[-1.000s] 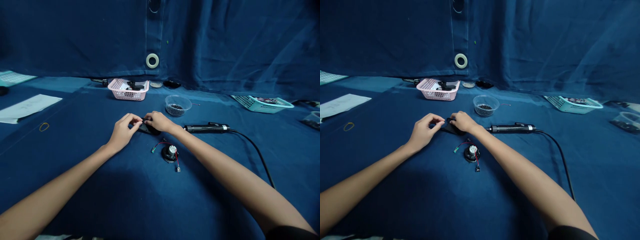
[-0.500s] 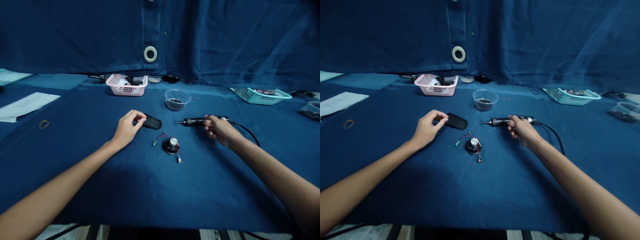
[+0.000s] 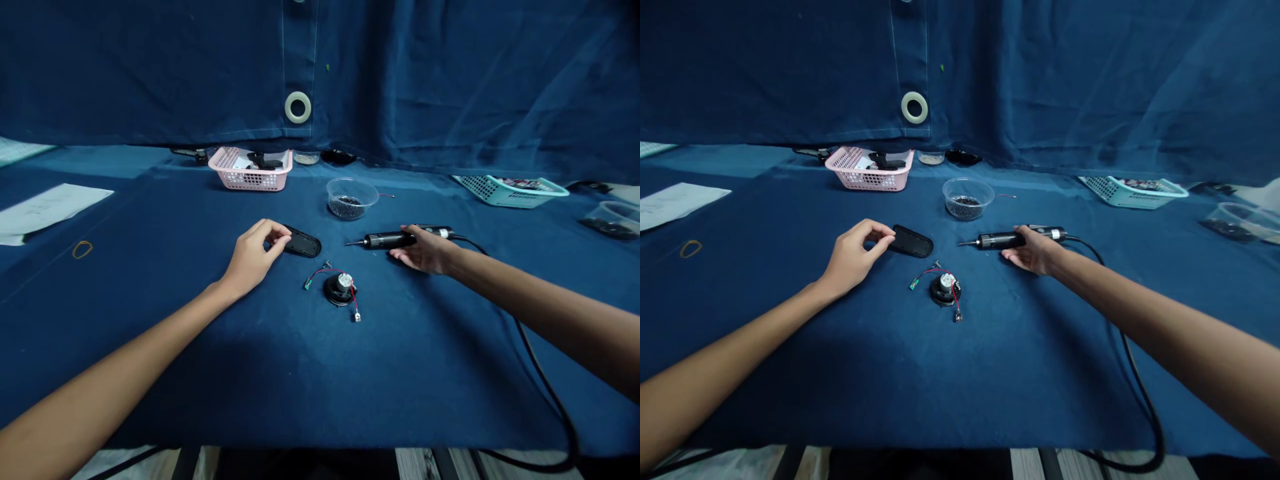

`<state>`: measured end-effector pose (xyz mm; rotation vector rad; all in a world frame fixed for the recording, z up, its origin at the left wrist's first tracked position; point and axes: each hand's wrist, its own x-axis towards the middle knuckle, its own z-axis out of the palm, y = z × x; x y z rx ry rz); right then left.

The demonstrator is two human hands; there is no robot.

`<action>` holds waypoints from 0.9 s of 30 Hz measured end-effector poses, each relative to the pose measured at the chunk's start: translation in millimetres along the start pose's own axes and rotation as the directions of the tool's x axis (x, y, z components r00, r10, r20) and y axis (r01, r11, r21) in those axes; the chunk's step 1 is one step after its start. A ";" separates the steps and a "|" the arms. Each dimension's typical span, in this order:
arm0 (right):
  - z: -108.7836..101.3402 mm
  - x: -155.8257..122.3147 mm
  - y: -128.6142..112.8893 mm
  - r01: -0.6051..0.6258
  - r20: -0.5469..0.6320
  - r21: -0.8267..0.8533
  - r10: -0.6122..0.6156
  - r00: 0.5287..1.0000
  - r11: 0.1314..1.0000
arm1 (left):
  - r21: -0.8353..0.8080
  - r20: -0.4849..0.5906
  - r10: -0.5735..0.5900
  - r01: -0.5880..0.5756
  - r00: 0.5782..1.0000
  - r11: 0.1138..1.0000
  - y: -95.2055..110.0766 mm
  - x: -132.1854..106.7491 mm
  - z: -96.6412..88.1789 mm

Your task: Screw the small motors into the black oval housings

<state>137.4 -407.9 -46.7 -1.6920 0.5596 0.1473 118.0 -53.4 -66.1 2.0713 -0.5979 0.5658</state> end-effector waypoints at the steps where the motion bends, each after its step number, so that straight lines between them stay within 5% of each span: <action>1: 1.9 -5.8 2.6 -0.020 -0.009 0.052 0.021 1.000 0.998 | -0.011 -0.004 -0.010 0.010 1.000 1.000 0.8 0.0 -0.4; 3: 6.1 -19.0 5.1 -0.008 -0.033 0.185 0.014 0.999 0.983 | -0.040 -0.010 -0.035 0.035 0.999 0.999 2.7 0.4 -0.6; 5: 10.4 -31.7 2.6 0.140 -0.111 0.321 -0.110 0.988 0.936 | -0.083 -0.017 -0.065 0.064 0.998 0.995 6.5 1.8 -0.2; 9: 17.2 -53.8 -15.6 0.493 -0.369 0.450 -0.347 0.862 0.745 | -0.200 -0.024 -0.134 0.127 0.991 0.972 25.6 7.3 3.8; 13: 23.3 -80.9 -30.6 0.619 -0.455 0.505 -0.424 0.783 0.601 | -0.485 0.045 -0.288 0.273 0.956 0.831 55.8 4.2 15.1; 16: 32.3 -100.8 -24.0 0.603 -0.371 0.518 -0.476 0.797 0.606 | -0.627 0.186 -0.413 0.431 0.892 0.649 71.5 -9.4 25.6; 21: 53.5 -113.4 3.5 0.465 -0.060 0.494 -0.505 0.861 0.735 | -0.715 0.410 -0.497 0.608 0.765 0.345 76.2 -30.3 32.2; 24: 62.3 -113.4 11.4 0.393 0.043 0.508 -0.479 0.877 0.766 | -0.736 0.448 -0.514 0.628 0.732 0.252 73.3 -32.8 29.6; 27: 65.2 -113.7 11.9 0.367 0.045 0.512 -0.450 0.892 0.777 | -0.733 0.457 -0.508 0.633 0.730 0.249 69.8 -32.4 26.7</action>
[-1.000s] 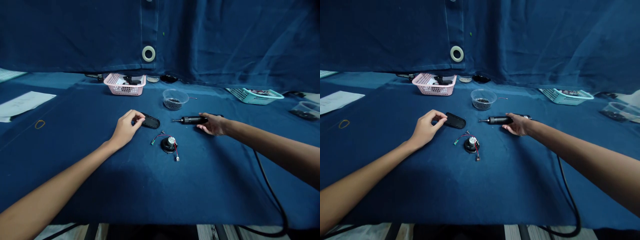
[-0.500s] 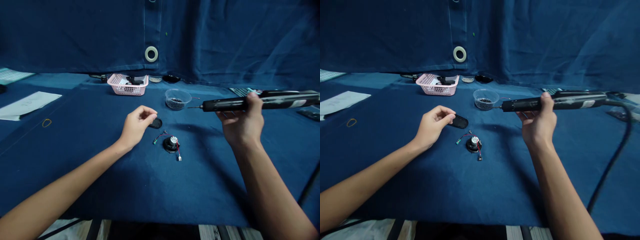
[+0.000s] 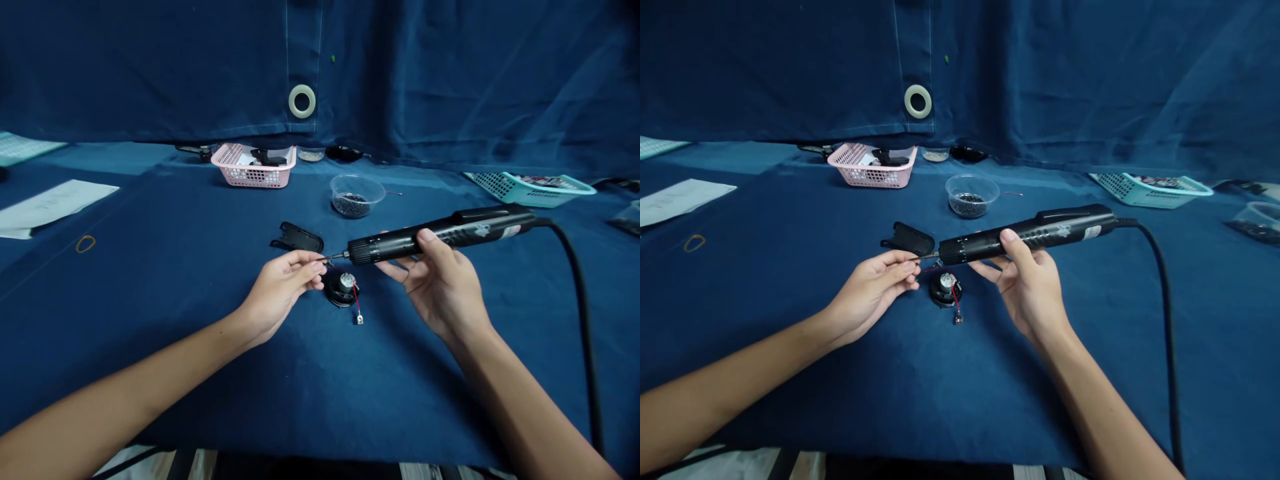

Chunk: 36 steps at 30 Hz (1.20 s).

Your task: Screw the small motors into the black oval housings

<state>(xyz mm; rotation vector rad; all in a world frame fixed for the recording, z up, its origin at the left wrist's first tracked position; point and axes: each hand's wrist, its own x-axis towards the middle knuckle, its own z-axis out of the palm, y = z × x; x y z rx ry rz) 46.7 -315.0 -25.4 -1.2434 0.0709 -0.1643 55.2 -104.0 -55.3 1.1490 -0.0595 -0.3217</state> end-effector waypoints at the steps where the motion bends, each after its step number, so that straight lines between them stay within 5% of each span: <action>1: 0.3 0.0 -0.6 -0.006 -0.011 -0.001 0.006 1.000 1.000 | 0.008 0.002 0.007 -0.007 1.000 1.000 0.3 0.3 -1.1; 17: -2.3 0.4 -2.2 0.012 -0.053 -0.049 -0.015 0.998 0.999 | 0.058 -0.013 0.052 -0.051 0.999 0.997 1.3 4.2 -6.6; 36: -0.6 -1.1 1.5 -0.027 -0.049 -0.038 0.026 0.998 0.999 | 0.339 -0.052 0.242 -0.211 0.969 0.917 -2.1 6.7 -7.0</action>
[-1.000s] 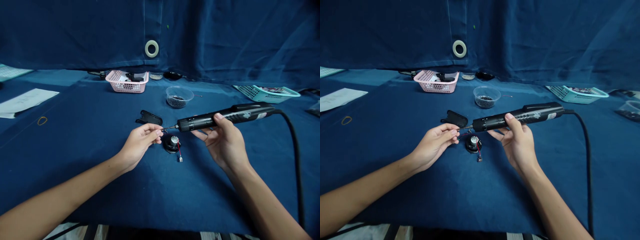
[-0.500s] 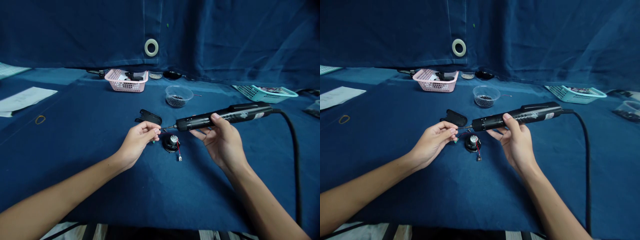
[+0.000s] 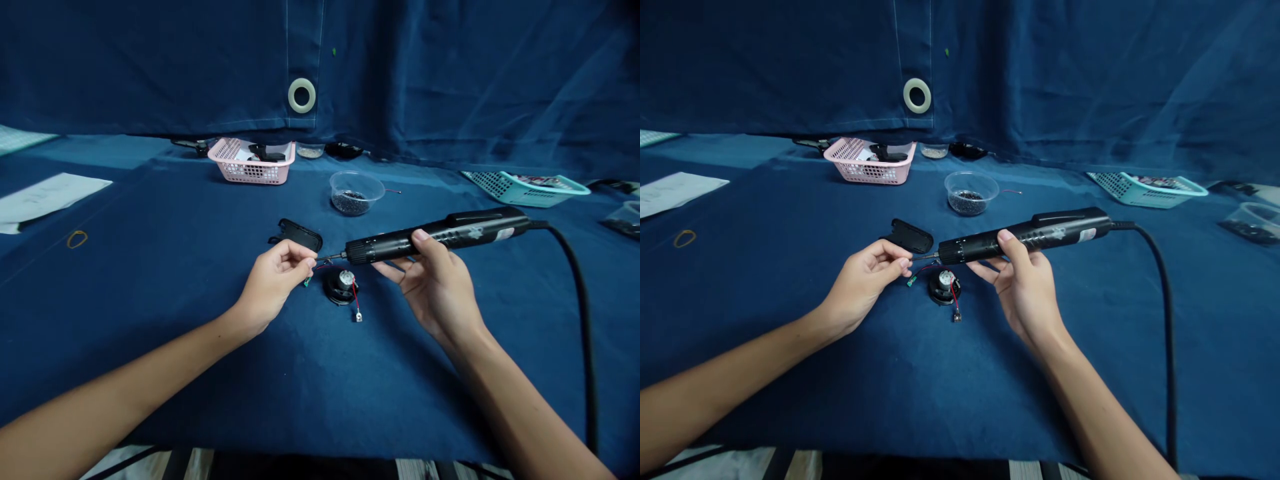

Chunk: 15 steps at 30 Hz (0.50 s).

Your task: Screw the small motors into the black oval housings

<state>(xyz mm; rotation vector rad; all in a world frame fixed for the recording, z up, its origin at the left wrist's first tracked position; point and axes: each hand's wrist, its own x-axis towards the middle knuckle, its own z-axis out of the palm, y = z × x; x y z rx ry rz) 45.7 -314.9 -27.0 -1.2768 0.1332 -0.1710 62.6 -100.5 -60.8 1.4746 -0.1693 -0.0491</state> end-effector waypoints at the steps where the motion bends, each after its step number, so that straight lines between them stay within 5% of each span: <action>1: 0.3 -0.2 0.0 -0.003 -0.004 0.012 0.003 1.000 1.000 | 0.015 0.002 0.021 -0.021 1.000 1.000 -0.5 0.0 -0.4; 15: 5.0 -2.3 3.9 -0.008 -0.008 0.132 0.009 1.000 0.991 | 0.066 0.013 0.043 -0.044 0.999 0.997 -4.4 1.0 -1.8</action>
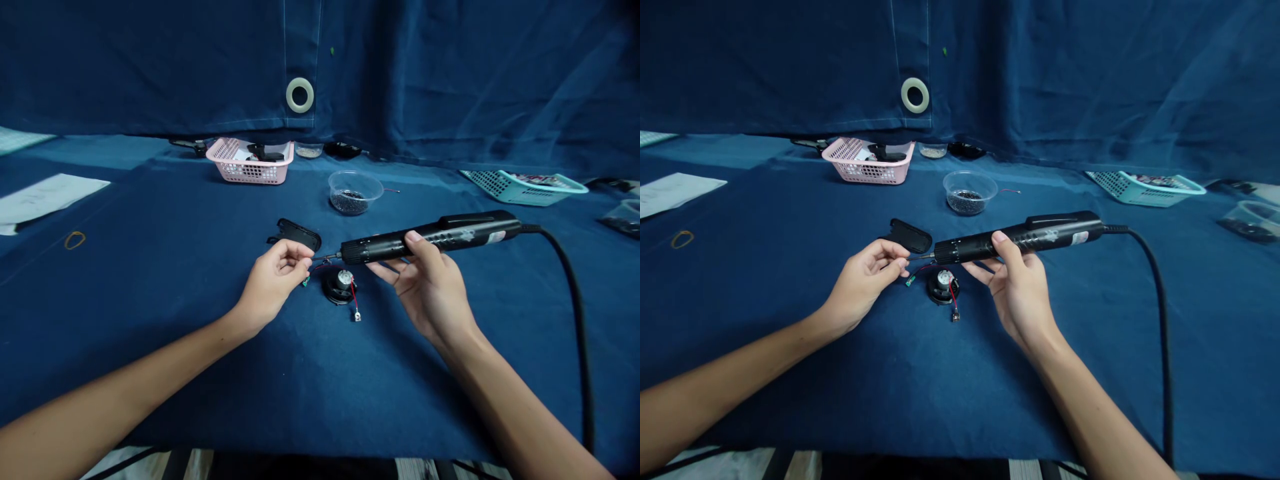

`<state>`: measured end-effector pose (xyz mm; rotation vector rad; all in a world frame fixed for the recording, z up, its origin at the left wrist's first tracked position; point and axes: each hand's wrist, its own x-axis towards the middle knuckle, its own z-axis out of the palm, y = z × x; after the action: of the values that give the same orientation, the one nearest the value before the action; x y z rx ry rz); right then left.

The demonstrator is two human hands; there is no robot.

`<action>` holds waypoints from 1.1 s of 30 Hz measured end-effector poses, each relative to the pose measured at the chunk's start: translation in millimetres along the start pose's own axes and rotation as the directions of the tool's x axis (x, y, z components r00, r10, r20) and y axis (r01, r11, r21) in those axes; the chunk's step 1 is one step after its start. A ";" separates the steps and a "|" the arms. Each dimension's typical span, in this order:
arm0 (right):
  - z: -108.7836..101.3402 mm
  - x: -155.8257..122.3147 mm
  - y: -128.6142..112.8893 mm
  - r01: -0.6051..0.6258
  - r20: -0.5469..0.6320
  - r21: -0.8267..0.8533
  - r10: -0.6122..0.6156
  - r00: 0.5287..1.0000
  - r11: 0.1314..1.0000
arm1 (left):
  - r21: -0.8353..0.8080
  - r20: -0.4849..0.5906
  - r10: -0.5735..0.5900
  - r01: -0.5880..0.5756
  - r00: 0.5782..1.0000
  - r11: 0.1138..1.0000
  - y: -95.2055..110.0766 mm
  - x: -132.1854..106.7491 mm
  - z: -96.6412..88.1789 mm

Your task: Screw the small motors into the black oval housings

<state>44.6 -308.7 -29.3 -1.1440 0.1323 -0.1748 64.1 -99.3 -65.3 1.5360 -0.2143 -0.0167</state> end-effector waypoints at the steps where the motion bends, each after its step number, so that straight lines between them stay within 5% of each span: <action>1: 0.1 -0.7 -0.1 -0.001 -0.003 0.002 0.001 1.000 1.000 | 0.001 -0.001 0.000 0.000 1.000 1.000 0.3 0.0 -0.3; 11: 1.0 -0.9 -2.2 -0.002 -0.013 0.018 0.002 1.000 1.000 | -0.054 -0.044 -0.009 0.006 0.999 0.999 1.9 -0.7 0.1; 18: -1.3 -1.9 -5.1 0.016 -0.012 0.035 -0.015 1.000 0.999 | 0.206 -0.157 0.214 -0.180 0.964 0.962 3.7 15.0 -20.2; 22: -2.1 -2.1 -7.7 0.031 -0.019 0.052 -0.030 0.999 0.998 | 0.551 -0.019 0.379 -0.307 0.925 0.776 -6.0 33.4 -39.9; 26: -2.5 -1.3 -10.2 0.048 -0.040 0.062 -0.045 0.998 0.997 | 0.718 0.190 0.402 -0.406 0.896 0.566 -16.4 47.1 -53.7; 33: -2.9 -2.0 -11.5 0.061 -0.053 0.063 -0.058 0.997 0.996 | 0.603 0.273 0.428 -0.500 0.862 0.622 1.3 28.1 -36.8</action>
<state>41.3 -315.5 -20.0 -1.0797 0.1365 -0.2594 97.0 -67.0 -61.2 2.1488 -0.7733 0.4456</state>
